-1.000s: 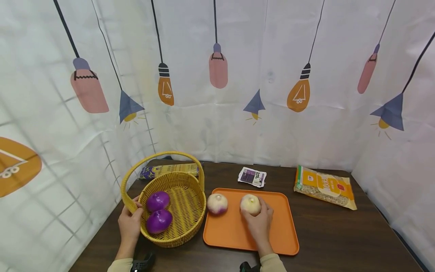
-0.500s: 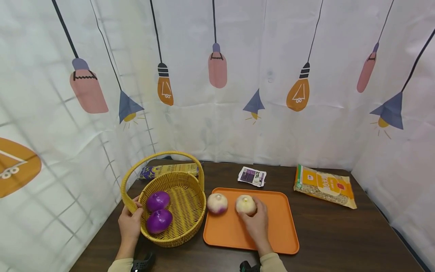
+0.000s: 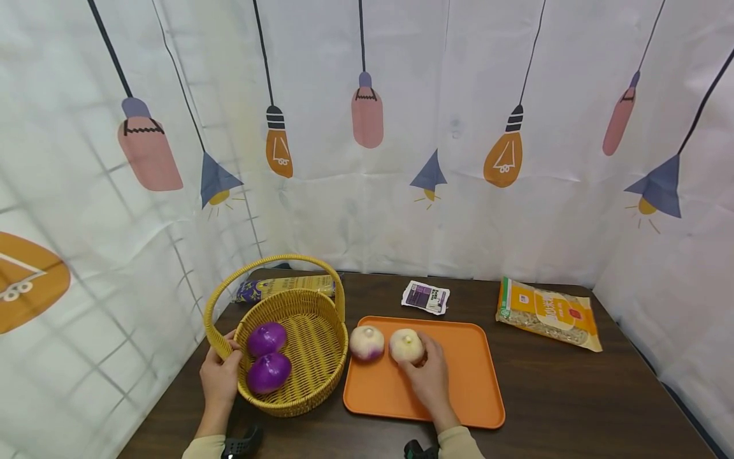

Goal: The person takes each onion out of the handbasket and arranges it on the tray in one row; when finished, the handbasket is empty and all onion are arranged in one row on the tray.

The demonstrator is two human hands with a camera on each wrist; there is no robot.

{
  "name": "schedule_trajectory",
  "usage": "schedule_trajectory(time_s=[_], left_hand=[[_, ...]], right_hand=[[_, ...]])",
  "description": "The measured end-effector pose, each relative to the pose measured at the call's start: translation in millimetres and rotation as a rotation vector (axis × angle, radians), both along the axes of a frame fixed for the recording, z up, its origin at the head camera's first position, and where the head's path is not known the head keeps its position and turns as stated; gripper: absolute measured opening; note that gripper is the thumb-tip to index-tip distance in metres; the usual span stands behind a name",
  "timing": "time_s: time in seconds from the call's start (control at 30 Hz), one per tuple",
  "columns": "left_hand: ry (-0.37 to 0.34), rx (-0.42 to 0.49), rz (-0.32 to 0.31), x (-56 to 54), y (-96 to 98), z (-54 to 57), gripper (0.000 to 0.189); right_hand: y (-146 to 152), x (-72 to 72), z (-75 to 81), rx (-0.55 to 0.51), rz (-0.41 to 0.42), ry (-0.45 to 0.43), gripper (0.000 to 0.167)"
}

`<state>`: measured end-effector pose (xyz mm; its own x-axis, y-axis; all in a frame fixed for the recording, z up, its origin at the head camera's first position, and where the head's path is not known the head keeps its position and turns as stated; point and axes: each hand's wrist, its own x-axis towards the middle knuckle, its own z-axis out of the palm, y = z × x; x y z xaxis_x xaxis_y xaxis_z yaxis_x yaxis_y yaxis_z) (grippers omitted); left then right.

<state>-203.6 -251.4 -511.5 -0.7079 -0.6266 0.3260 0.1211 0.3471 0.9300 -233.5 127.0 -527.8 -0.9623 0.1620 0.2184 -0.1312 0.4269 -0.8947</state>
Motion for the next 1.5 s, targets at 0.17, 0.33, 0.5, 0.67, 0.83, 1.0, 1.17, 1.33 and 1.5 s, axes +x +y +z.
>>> schedule_trajectory(time_s=[0.17, 0.33, 0.5, 0.67, 0.83, 1.0, 1.17, 1.33, 1.5], left_hand=[[0.006, 0.003, 0.001, 0.3, 0.1, 0.1, 0.013], [0.003, 0.004, 0.008, -1.6, -0.2, -1.8, 0.013], [0.005, -0.002, 0.009, -3.5, -0.9, -3.6, 0.011], [0.008, 0.0, 0.009, -3.3, -1.2, -4.1, 0.012], [0.007, 0.005, 0.01, -2.8, -1.8, -4.1, 0.013], [0.011, -0.001, 0.003, -2.5, -1.2, -3.2, 0.011], [0.001, 0.003, 0.003, -1.6, -0.6, -1.7, 0.013], [0.004, 0.012, 0.001, -0.2, -0.2, -0.4, 0.013], [0.001, 0.014, -0.005, -0.1, 0.4, 0.3, 0.012]], right_hand=[[-2, 0.3, -0.1, -0.018, 0.018, -0.009, 0.065], [-2, 0.2, -0.3, -0.025, 0.025, -0.009, 0.065], [-2, 0.1, -0.9, -0.012, 0.04, -0.003, 0.065], [-3, 0.2, -0.3, -0.008, 0.06, 0.007, 0.065], [-3, -0.4, -0.8, -0.024, 0.061, -0.019, 0.067], [-2, 1.0, 1.9, -0.004, 0.043, -0.045, 0.07], [0, 2.1, 5.4, -0.009, 0.052, -0.066, 0.072], [4, 2.9, 9.8, -0.038, 0.054, -0.09, 0.073], [8, 3.8, 17.7, -0.04, -0.003, -0.053, 0.071]])
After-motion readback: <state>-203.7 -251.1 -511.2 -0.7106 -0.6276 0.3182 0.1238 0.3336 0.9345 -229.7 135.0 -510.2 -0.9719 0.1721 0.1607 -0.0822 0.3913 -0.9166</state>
